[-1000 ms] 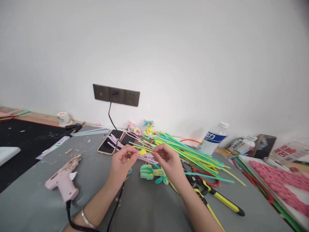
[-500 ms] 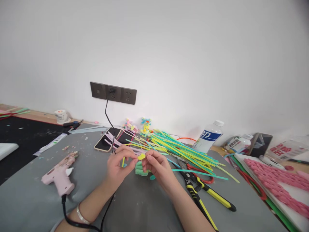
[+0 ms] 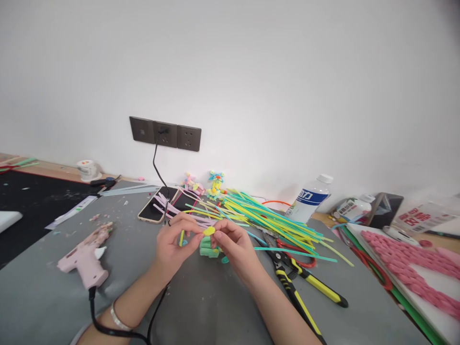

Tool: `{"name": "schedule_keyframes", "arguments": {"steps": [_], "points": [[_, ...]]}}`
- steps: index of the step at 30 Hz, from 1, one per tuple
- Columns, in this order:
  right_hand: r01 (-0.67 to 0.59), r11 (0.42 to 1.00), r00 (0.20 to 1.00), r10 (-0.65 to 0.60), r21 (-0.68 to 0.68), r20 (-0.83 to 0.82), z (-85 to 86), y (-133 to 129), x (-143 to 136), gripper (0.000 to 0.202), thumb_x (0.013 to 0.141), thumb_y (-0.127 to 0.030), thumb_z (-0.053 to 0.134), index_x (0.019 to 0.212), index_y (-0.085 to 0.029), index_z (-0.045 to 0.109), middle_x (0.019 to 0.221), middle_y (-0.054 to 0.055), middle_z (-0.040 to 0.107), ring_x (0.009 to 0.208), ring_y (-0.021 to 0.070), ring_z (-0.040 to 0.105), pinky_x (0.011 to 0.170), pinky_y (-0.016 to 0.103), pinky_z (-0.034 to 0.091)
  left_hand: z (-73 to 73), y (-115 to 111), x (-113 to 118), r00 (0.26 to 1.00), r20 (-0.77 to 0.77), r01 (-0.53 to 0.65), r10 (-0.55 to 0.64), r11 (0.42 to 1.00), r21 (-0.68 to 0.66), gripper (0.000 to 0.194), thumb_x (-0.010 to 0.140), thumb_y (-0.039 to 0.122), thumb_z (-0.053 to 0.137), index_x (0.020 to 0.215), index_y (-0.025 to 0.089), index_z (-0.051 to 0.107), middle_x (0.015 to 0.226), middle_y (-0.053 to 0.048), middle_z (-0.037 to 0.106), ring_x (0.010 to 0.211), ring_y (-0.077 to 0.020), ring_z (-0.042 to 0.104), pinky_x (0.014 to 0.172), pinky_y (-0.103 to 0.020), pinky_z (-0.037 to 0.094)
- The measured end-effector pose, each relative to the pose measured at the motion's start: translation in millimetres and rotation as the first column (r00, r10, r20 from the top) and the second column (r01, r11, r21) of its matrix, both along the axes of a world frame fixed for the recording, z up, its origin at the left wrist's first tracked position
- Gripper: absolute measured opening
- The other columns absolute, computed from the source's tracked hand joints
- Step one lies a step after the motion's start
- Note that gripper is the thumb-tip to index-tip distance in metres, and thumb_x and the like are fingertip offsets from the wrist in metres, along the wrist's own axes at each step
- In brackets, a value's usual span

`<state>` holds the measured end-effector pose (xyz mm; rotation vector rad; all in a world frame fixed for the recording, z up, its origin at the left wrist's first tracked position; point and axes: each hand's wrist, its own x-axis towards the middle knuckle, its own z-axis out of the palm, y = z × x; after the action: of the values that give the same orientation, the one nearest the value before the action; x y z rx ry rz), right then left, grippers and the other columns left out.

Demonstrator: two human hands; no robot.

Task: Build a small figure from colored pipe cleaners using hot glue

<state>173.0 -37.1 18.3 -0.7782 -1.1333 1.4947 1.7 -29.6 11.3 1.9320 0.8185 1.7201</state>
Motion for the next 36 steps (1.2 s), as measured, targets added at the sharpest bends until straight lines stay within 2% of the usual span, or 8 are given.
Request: {"name": "schedule_keyframes", "arguments": {"steps": [7,13,23,36], "points": [[-0.015,1.000,0.999,0.015,0.015,-0.029,-1.9,1.2,0.2,0.031,0.074,-0.045,0.082,0.077,-0.018,0.067,0.065,-0.001,0.062,0.059,0.0108,0.054,0.060,0.024,0.044,2.6,1.2,-0.2,0.999,-0.049,0.018,-0.015,0.998,0.058,0.013,0.085,0.008,0.066,0.083,0.021,0.068,0.078,0.000,0.062,0.071,-0.0133,0.056,0.061,-0.023,0.045],[-0.009,0.998,1.000,0.010,0.060,-0.019,-4.2,3.1,0.9,0.027,0.077,-0.043,0.080,0.079,-0.018,0.068,0.066,-0.002,0.061,0.059,0.0099,0.053,0.058,0.022,0.044,2.9,1.6,1.1,0.998,-0.049,0.030,-0.029,0.999,0.034,0.013,0.085,0.009,0.066,0.082,0.021,0.067,0.077,-0.001,0.062,0.071,-0.0140,0.056,0.062,-0.024,0.046],[0.083,0.986,0.994,-0.092,0.146,0.056,-2.1,3.5,1.6,0.027,0.074,-0.039,0.081,0.077,-0.018,0.065,0.066,-0.003,0.058,0.057,0.0093,0.050,0.054,0.021,0.043,0.4,2.5,0.9,0.997,-0.057,0.048,-0.052,0.996,-0.074,0.010,0.087,0.014,0.064,0.079,0.020,0.065,0.077,-0.002,0.059,0.073,-0.0158,0.056,0.064,-0.026,0.046],[0.058,0.974,0.989,-0.086,0.221,0.120,3.6,4.9,7.7,0.021,0.077,-0.037,0.080,0.075,-0.020,0.068,0.071,-0.001,0.061,0.059,0.0104,0.052,0.054,0.023,0.043,2.0,3.2,1.5,0.996,-0.053,0.069,-0.072,0.996,-0.055,0.009,0.087,0.014,0.064,0.080,0.020,0.065,0.076,-0.002,0.059,0.070,-0.0152,0.056,0.061,-0.026,0.045]]}}
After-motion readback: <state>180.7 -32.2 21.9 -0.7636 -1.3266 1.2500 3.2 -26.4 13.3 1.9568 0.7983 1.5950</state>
